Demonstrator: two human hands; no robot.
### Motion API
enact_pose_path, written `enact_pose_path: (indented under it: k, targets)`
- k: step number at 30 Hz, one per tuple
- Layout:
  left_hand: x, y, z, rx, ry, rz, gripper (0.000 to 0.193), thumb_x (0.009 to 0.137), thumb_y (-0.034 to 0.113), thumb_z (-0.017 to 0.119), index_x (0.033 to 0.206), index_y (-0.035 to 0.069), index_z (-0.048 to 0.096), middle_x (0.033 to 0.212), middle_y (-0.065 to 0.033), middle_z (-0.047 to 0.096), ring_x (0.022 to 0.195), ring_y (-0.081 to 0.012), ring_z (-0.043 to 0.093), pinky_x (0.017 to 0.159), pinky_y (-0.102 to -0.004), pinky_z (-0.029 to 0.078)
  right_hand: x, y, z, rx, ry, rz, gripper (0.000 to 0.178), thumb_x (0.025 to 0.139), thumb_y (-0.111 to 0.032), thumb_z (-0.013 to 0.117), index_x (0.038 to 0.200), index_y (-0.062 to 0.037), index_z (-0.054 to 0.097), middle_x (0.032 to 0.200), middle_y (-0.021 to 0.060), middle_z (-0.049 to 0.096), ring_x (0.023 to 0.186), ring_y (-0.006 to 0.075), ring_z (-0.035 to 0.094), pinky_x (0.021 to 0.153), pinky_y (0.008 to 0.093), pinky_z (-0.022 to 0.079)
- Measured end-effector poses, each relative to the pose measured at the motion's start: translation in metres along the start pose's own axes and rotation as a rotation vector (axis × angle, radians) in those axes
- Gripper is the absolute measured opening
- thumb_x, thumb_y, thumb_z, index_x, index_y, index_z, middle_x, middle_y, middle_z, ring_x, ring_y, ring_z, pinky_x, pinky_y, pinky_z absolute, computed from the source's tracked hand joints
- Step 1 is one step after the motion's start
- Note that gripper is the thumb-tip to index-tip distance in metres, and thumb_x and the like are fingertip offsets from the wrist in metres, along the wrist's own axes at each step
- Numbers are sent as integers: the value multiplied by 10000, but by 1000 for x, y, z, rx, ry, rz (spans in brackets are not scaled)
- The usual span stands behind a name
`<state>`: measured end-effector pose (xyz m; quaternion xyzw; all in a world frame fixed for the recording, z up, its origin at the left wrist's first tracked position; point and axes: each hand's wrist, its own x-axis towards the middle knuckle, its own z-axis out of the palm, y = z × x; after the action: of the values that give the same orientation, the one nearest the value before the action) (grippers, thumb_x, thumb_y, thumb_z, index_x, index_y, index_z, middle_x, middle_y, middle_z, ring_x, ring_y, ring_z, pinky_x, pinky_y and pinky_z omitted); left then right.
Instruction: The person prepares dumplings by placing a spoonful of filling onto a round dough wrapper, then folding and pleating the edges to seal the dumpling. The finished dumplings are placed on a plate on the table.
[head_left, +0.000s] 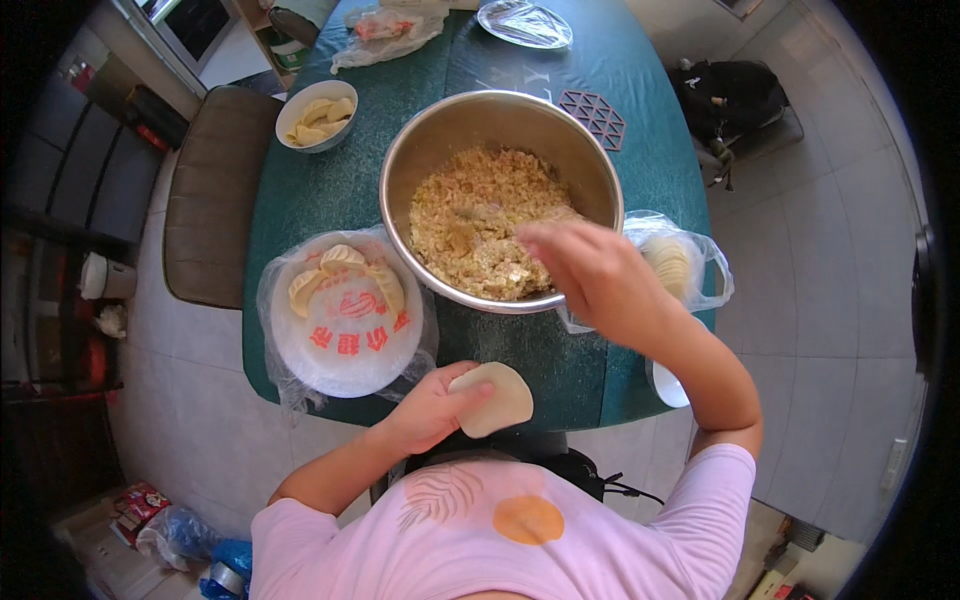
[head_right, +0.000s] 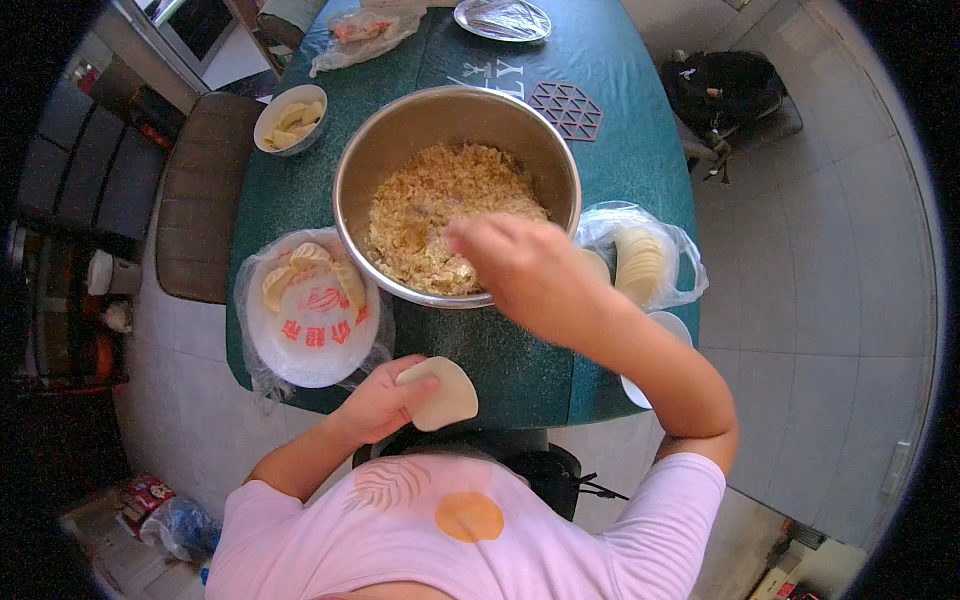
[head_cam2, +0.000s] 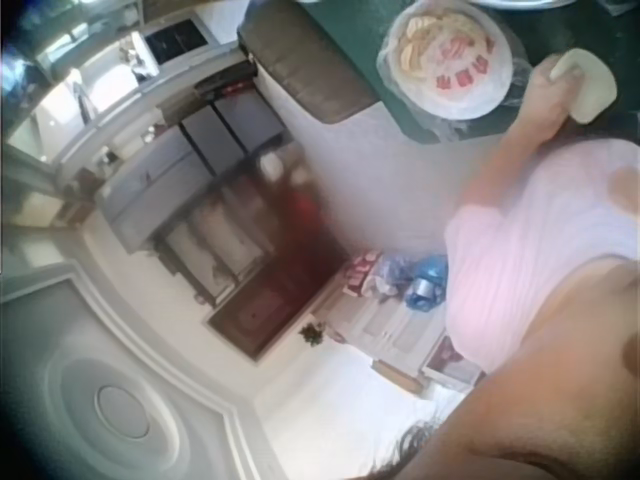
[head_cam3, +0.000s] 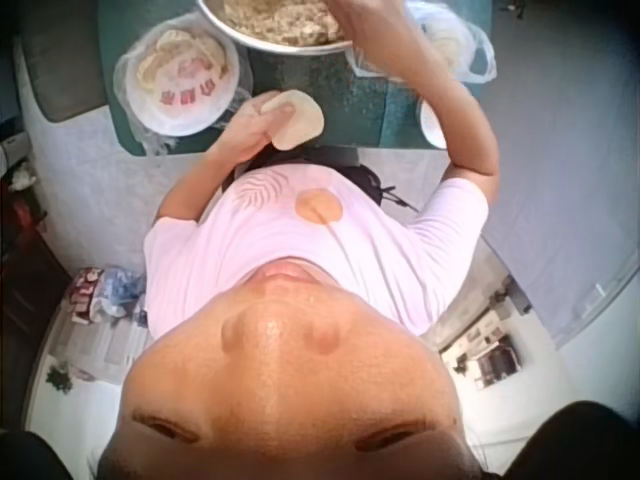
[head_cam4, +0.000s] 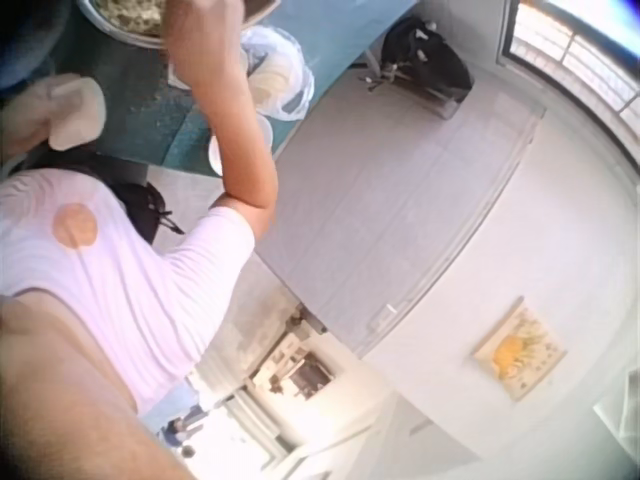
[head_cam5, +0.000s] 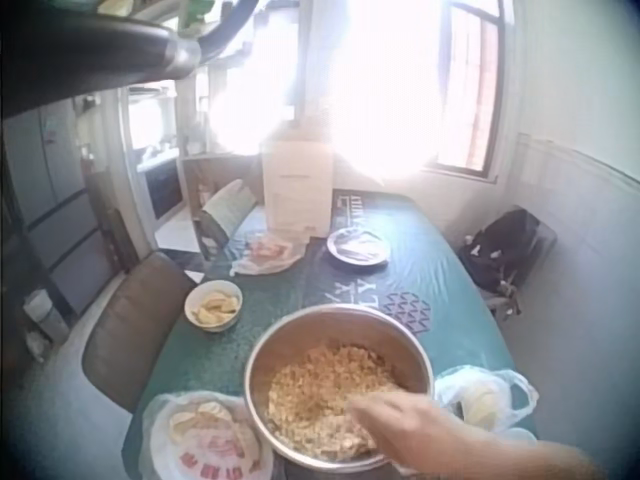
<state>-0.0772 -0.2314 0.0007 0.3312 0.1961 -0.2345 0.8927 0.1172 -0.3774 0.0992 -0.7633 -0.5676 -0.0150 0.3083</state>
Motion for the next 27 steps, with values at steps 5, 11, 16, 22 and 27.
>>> enact_pose_path:
  k: [5, 11, 16, 22, 27]
  targets:
    - [0, 1, 0, 31, -72, -3, 243, 878, 127, 651, 1063, 11, 544, 985, -66, 631, 869, -131, 626, 749, -277, 524, 11, 33, 20, -53, 43, 75, 143, 874, -42, 565, 1001, 2, 615, 930, 189, 646, 811, 352, 641, 696, 397, 520]
    - [-5, 5, -5, 8, -37, 51, 197, 833, 53, 684, 905, 60, 501, 896, -45, 607, 825, -134, 618, 729, -297, 530, 1, -15, 11, 69, -5, -40, 216, 832, -24, 585, 1046, 12, 584, 962, 169, 648, 849, 325, 646, 722, 382, 527]
    - [-3, 6, 3, -65, -60, 35, 221, 820, 41, 677, 926, 67, 484, 939, -48, 586, 874, -141, 603, 755, -298, 523, 16, 16, 28, -16, 7, -25, 202, 840, -38, 591, 1036, 12, 586, 983, 177, 648, 862, 328, 646, 725, 385, 528]
    - [-6, 11, 2, -165, -30, 10, 322, 846, 45, 593, 1146, 16, 480, 1124, -128, 569, 1057, -237, 578, 924, -380, 469, 2, -15, 12, 91, 55, -29, 141, 850, -57, 591, 971, 13, 579, 887, 174, 637, 808, 341, 632, 670, 411, 515]
    - [0, 12, 3, -253, -115, -34, 435, 901, 67, 514, 1311, -27, 401, 1269, -157, 517, 1162, -255, 528, 1013, -394, 409, 1, 1, 17, 76, 140, 183, 97, 886, -55, 556, 937, 20, 590, 816, 173, 628, 736, 335, 630, 628, 407, 499]
